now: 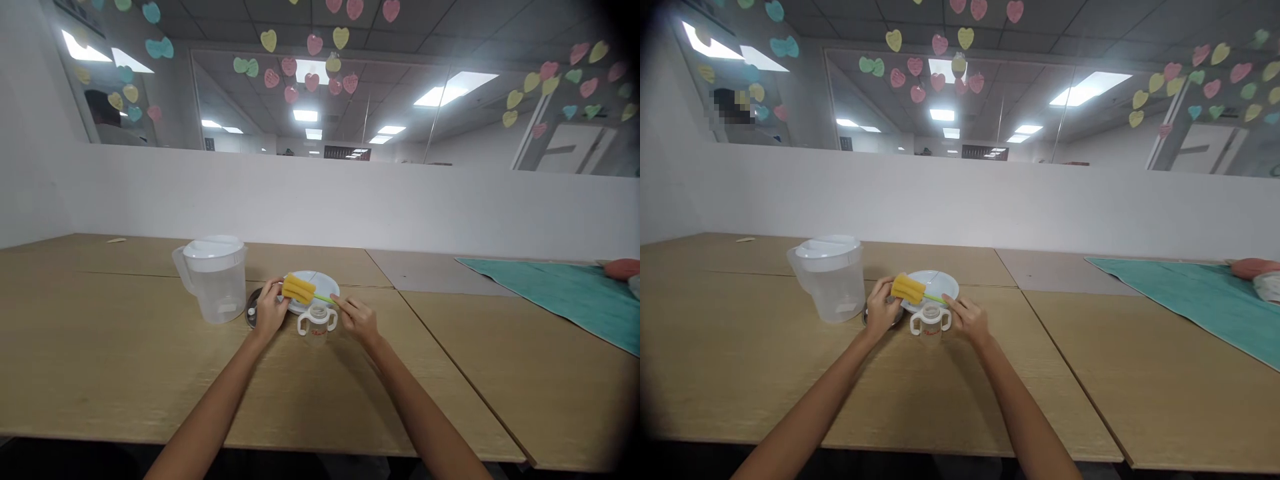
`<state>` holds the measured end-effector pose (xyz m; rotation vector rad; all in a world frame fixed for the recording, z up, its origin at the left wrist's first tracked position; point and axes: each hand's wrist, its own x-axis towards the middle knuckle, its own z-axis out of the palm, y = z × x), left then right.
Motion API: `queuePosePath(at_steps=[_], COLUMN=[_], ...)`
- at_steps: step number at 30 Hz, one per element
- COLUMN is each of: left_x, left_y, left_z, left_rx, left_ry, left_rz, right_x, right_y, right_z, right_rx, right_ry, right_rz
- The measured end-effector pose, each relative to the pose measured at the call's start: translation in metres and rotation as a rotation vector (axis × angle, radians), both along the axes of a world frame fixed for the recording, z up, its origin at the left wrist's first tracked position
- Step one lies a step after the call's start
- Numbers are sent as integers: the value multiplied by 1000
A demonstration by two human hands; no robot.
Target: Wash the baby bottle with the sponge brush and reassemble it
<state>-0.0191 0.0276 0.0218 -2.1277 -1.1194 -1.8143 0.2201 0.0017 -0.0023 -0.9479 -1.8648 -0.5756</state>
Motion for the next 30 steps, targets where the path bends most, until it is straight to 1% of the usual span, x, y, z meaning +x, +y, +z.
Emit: queuePosePath(at_steps=[1,3,5,8,10,14,19,21,23,25,30], left_x=[0,0,1,1,1,-6,-26,-33,-38,-41,-42], left_y=[0,-1,-2,-4,-5,-2,7,11,13,14,15], left_z=[1,3,4,6,6,6,-3,-7,-11,-14,-17], left_rx=[-2,-9,1,26,19,-62,-277,-362,-445,-508,-549], left_ry=[0,4,15,49,80,128,234,271,309,360,408], left_rz=[-4,-34,-51,-36,-8,109,270,314,316,290,272], right_x=[0,2,4,8,10,14,16,16,17,17,18], right_y=[0,1,4,9,9,8,9,9,9,8,9], right_z=[0,-1,-3,-4,-4,-3,-4,-4,-4,-2,1], right_rx=[7,10,-9,-74,-109,-117,-105,-116,-136,-155,-190], right_ry=[-3,6,36,68,66,74,95,101,100,101,117], right_rz=[1,-45,-144,-299,-346,-366,-362,-365,-373,-381,-389])
